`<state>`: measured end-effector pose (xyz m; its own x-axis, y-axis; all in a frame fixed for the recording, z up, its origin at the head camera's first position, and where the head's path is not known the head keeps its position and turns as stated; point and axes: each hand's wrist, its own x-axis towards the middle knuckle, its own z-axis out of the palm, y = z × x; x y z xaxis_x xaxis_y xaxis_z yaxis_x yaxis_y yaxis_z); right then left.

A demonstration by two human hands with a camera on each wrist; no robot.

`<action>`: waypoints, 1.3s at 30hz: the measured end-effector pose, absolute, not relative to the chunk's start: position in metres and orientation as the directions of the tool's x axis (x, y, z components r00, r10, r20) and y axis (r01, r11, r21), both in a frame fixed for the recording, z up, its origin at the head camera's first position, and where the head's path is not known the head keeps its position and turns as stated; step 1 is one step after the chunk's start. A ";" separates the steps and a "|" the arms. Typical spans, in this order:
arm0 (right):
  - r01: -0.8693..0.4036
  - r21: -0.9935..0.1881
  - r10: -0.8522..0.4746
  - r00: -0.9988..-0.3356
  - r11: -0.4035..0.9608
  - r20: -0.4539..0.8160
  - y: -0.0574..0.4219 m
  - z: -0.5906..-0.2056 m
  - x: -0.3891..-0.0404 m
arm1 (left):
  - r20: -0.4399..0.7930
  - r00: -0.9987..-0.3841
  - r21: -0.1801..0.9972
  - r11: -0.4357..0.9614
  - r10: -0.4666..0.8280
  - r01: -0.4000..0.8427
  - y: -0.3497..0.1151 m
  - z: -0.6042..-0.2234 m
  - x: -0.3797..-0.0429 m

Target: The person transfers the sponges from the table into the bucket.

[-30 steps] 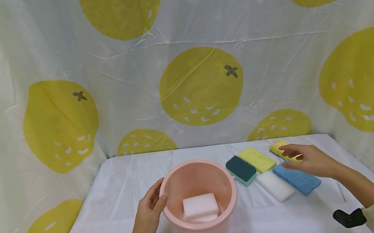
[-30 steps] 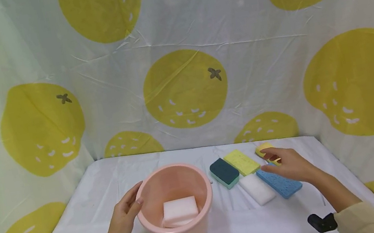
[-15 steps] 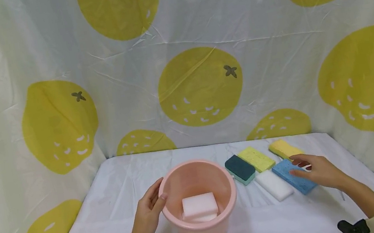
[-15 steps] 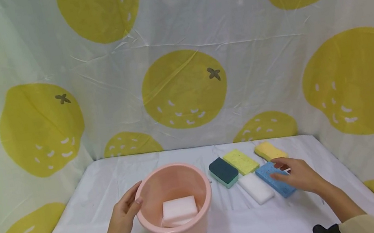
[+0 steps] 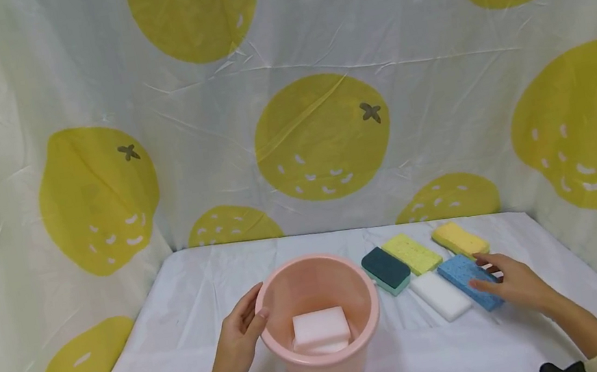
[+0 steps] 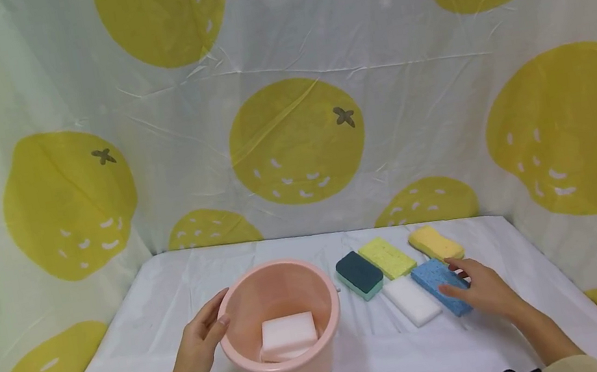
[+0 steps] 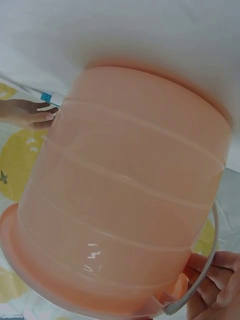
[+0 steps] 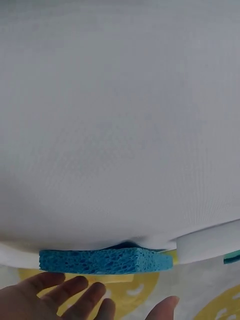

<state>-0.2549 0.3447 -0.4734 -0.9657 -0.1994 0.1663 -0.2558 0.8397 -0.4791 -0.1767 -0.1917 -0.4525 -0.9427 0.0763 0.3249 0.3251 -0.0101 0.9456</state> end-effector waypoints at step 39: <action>-0.107 -0.548 -0.132 -0.991 0.830 -0.007 0.350 -0.478 -0.264 | 0.306 -0.949 0.952 -0.011 0.075 0.306 -0.193 -0.454 -0.178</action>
<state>-0.2639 0.3497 -0.4780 -0.9912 -0.1321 -0.0073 -0.1065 0.8296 -0.5481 -0.1784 -0.1928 -0.4535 -0.9490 0.0747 0.3064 0.3065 -0.0106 0.9518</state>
